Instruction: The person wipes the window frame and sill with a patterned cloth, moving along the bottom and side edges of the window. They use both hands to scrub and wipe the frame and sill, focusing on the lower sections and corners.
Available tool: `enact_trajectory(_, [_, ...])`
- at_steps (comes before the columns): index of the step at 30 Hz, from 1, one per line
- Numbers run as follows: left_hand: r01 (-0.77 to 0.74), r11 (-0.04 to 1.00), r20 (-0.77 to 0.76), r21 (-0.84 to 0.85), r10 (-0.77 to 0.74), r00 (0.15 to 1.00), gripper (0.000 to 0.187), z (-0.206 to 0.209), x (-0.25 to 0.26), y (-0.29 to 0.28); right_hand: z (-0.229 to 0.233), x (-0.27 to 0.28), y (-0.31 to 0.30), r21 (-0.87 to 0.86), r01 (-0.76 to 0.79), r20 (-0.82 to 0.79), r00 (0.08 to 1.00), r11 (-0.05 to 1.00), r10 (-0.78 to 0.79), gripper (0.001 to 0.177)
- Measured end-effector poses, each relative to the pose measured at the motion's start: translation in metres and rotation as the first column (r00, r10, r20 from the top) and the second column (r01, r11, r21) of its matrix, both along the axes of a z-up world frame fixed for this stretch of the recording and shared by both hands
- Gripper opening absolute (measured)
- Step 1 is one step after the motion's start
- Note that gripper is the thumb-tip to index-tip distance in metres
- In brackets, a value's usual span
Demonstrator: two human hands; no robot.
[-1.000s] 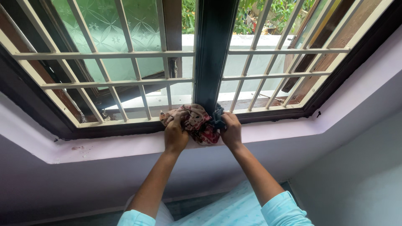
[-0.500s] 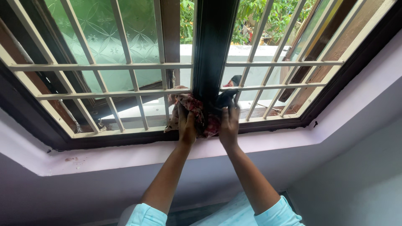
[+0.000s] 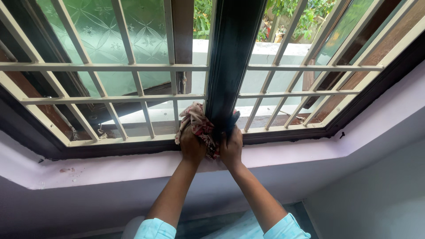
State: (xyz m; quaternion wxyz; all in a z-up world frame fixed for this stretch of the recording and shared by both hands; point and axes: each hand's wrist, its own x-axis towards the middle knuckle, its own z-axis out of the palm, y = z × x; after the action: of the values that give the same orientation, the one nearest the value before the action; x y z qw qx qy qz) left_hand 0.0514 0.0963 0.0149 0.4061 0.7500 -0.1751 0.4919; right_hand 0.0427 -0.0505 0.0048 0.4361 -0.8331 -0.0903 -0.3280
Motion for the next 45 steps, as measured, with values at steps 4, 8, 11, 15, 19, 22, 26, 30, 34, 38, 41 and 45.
enact_trajectory(4, [0.053, 0.991, -0.211, 0.119, -0.027, 0.977, 0.038, -0.013, -0.003, 0.012, -0.02, 0.0, -0.011, -0.172, 0.091, 0.13, 0.989, 0.981, -0.069, 0.039])
enact_trajectory(8, [-0.057, 0.965, -0.104, 0.257, 0.086, 0.991, 0.042, -0.02, 0.0, 0.018, -0.012, -0.006, -0.016, -0.234, 0.093, 0.203, 0.978, 0.968, -0.045, 0.036])
enact_trajectory(11, [-0.113, 0.961, -0.034, 0.251, 0.125, 0.992, 0.041, -0.026, -0.001, 0.018, -0.007, -0.016, -0.019, -0.234, 0.109, 0.235, 0.971, 0.966, -0.053, 0.035])
enact_trajectory(15, [-0.11, 0.968, -0.026, 0.225, 0.118, 0.993, 0.028, -0.025, -0.005, 0.023, -0.004, -0.022, -0.02, -0.138, 0.094, 0.202, 0.977, 0.986, -0.065, 0.025])
enact_trajectory(19, [-0.138, 0.983, 0.006, 0.119, 0.139, 0.99, 0.02, -0.025, -0.011, 0.024, -0.008, -0.024, -0.026, 0.165, -0.013, 0.183, 0.983, 0.986, -0.018, 0.022])
enact_trajectory(22, [-0.122, 0.991, 0.062, 0.057, 0.119, 0.991, 0.038, -0.028, -0.011, 0.025, -0.014, -0.019, -0.024, 0.283, 0.012, 0.137, 0.989, 0.959, -0.053, 0.032])
enact_trajectory(26, [-0.252, 0.935, 0.01, 0.248, 0.258, 0.966, 0.055, -0.036, -0.007, 0.017, -0.018, -0.009, -0.021, -0.254, 0.13, 0.109, 0.988, 0.958, -0.105, 0.049])
enact_trajectory(30, [-0.286, 0.875, -0.002, 0.39, 0.311, 0.95, 0.06, -0.031, -0.002, 0.014, -0.016, -0.007, -0.02, -0.401, 0.116, 0.16, 0.986, 0.909, -0.055, 0.045])
enact_trajectory(34, [-0.121, 0.96, -0.087, 0.253, 0.147, 0.985, 0.059, -0.027, -0.004, 0.019, -0.019, -0.01, -0.023, -0.47, 0.141, 0.155, 0.985, 0.871, -0.076, 0.045])
enact_trajectory(38, [-0.142, 0.961, -0.049, 0.239, 0.158, 0.986, 0.049, -0.022, -0.007, 0.022, -0.015, -0.012, -0.043, -0.611, 0.218, 0.245, 0.966, 0.761, -0.08, 0.033])
enact_trajectory(41, [-0.181, 0.949, -0.014, 0.258, 0.191, 0.982, 0.031, -0.019, -0.012, 0.024, -0.011, -0.013, -0.053, -0.663, 0.365, 0.314, 0.928, 0.653, -0.201, 0.027])
enact_trajectory(45, [-0.135, 0.952, 0.058, 0.275, 0.124, 0.991, 0.021, -0.017, -0.021, 0.022, -0.012, -0.018, -0.043, -0.599, 0.494, 0.346, 0.869, 0.63, -0.353, 0.032])
